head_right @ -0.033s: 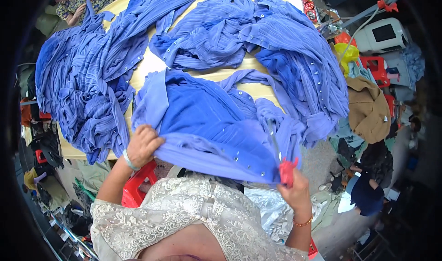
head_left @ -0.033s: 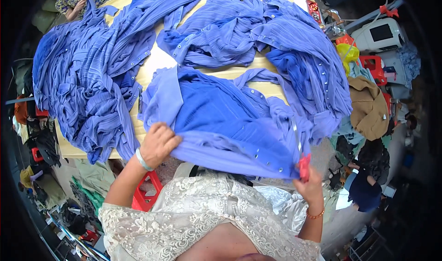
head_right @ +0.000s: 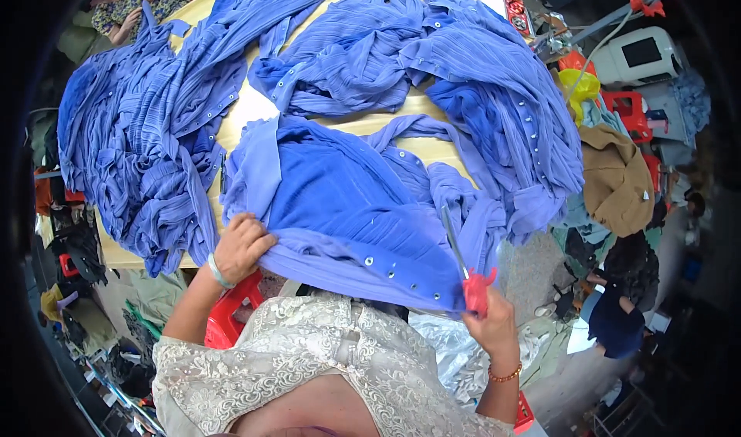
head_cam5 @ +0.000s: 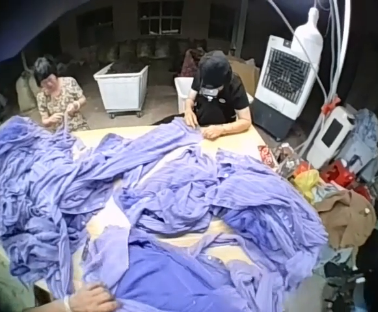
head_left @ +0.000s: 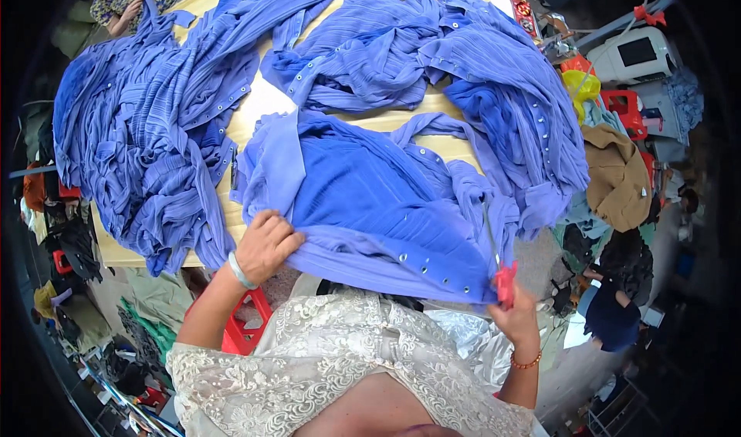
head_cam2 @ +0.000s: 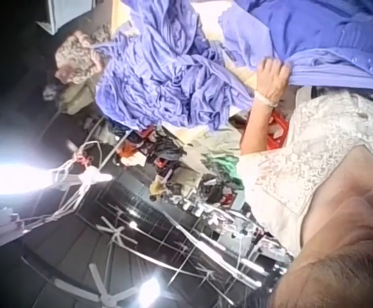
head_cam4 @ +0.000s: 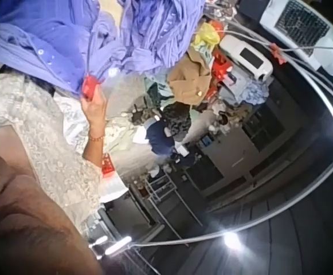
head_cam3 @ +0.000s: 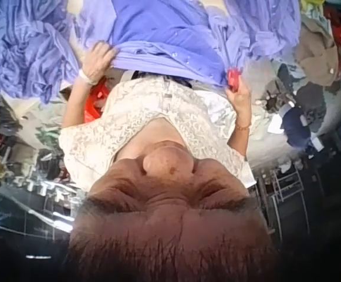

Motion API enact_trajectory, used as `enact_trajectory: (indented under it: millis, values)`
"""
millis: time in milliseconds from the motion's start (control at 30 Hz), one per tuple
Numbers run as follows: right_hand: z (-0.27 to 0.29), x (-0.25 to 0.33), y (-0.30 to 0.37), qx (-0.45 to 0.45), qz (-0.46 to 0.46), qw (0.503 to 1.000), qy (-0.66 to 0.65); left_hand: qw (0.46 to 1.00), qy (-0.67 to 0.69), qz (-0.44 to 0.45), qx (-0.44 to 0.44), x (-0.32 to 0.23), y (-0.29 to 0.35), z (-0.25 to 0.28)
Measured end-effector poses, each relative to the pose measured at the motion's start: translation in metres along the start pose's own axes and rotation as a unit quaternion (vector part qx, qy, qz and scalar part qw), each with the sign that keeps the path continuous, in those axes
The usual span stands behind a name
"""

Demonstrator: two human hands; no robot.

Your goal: Trimming loose threads and separating purple pleated garments using scissors and nippers.

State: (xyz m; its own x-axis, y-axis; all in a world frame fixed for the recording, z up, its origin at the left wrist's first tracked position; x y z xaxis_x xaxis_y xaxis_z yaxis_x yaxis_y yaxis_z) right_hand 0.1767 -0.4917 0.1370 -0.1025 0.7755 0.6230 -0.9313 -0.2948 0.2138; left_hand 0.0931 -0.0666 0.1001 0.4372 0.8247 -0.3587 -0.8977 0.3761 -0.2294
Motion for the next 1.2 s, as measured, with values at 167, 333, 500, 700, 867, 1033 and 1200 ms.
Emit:
enact_trajectory:
  millis: [167,333,500,700,867,1033,1200]
  values:
    - [-0.017,-0.009,-0.004,0.051,-0.044,0.997,-0.044,0.959,0.159,0.199,0.129,0.022,0.000,-0.006]
    - [-0.016,-0.041,-0.042,-0.131,-0.087,0.978,-0.139,0.906,0.301,0.281,0.094,0.080,-0.044,-0.011]
    - [-0.035,-0.023,-0.113,-0.136,-0.066,0.980,-0.130,0.972,0.027,0.234,0.017,0.160,-0.121,-0.069]
    - [-0.056,-0.027,-0.145,0.005,-0.009,1.000,0.004,0.903,0.052,0.326,0.275,0.211,-0.128,-0.155]
    - [-0.027,-0.061,-0.121,-0.012,-0.057,0.991,0.118,0.927,0.014,0.309,0.211,0.220,-0.116,-0.148]
    - [-0.062,-0.092,-0.137,0.128,-0.101,0.984,0.078,0.906,0.070,0.341,0.240,0.240,-0.117,-0.154]
    - [0.018,-0.073,-0.193,-0.275,0.050,0.960,-0.007,0.907,0.048,0.316,0.273,0.234,-0.114,-0.151]
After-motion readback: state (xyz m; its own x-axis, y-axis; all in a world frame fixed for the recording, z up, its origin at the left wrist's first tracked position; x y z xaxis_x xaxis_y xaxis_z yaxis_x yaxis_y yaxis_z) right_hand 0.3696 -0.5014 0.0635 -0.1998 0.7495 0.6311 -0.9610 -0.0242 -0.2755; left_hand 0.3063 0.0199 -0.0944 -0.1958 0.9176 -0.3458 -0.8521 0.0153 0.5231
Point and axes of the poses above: each hand's wrist, its own y-axis away from the middle knuckle, its own z-axis out of the back of the hand, x = y × z, the point moved 7 cm from there along -y, towards the middle knuckle, and after that the axes turned 8 degrees about -x, right-handed, at the moved point
